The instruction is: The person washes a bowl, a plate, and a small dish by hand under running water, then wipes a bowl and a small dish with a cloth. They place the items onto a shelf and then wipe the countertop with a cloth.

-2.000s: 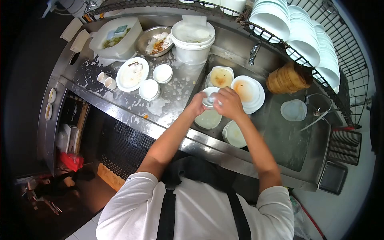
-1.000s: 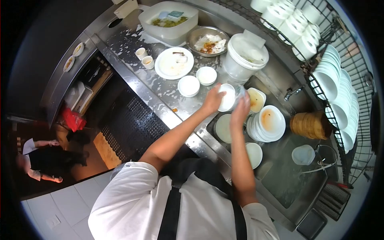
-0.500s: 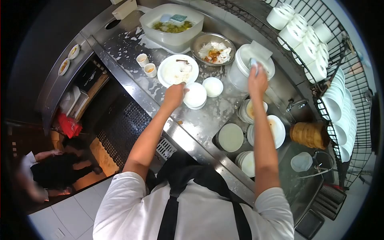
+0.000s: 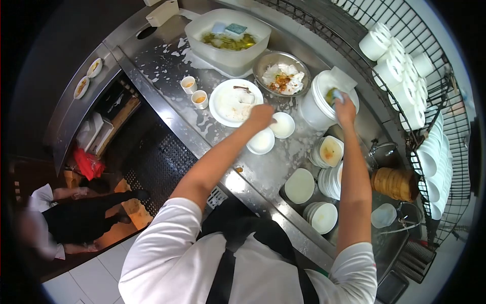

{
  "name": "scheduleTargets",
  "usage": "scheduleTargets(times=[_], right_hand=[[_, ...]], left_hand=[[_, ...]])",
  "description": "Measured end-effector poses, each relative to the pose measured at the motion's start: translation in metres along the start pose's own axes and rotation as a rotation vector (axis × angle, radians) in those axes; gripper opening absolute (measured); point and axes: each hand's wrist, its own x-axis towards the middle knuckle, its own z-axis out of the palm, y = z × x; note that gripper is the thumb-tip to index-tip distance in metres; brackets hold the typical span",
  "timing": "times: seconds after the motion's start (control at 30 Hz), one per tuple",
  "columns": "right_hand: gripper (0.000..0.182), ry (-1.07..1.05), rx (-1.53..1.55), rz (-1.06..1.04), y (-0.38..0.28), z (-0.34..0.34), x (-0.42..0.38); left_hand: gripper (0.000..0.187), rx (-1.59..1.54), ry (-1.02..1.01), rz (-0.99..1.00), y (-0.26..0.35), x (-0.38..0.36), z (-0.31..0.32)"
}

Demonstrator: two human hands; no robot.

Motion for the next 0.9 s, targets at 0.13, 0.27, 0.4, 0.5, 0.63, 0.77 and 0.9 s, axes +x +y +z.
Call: scheduleTargets(times=[0.13,0.27,0.4,0.5,0.63,0.77,0.9], right_hand=[[0.040,0.510,0.767,0.114,0.007,0.004,-0.026],[0.034,0.550,0.951,0.141,-0.001,-0.021,-0.103],[0.036,0.369,1.053,0.329,0.030,-0.011,-0.181],[0.039,0.343,1.194,0.531,0.039,0.016,-0.225],[0.042,0.149,1.087,0.551,0.035,0.065,-0.259],[0.035,-0.099,1.271,0.865,-0.014,0.086,-0.249],[0.042,-0.200,1.249,0.954,-0.026,0.128,-0.213]], left_hand=[[0.014,0.086,-0.012,-0.077,0.024,0.040,0.041],[0.014,0.024,0.075,-0.174,0.039,0.053,0.042],[0.014,0.057,0.084,-0.004,0.030,0.067,0.029],[0.012,0.051,-0.008,0.003,0.016,0.080,0.033],[0.024,0.203,-0.075,0.167,0.029,0.057,0.019],[0.017,0.257,-0.114,0.124,0.035,0.063,0.056],[0.016,0.160,-0.010,0.150,0.068,0.039,0.042]])
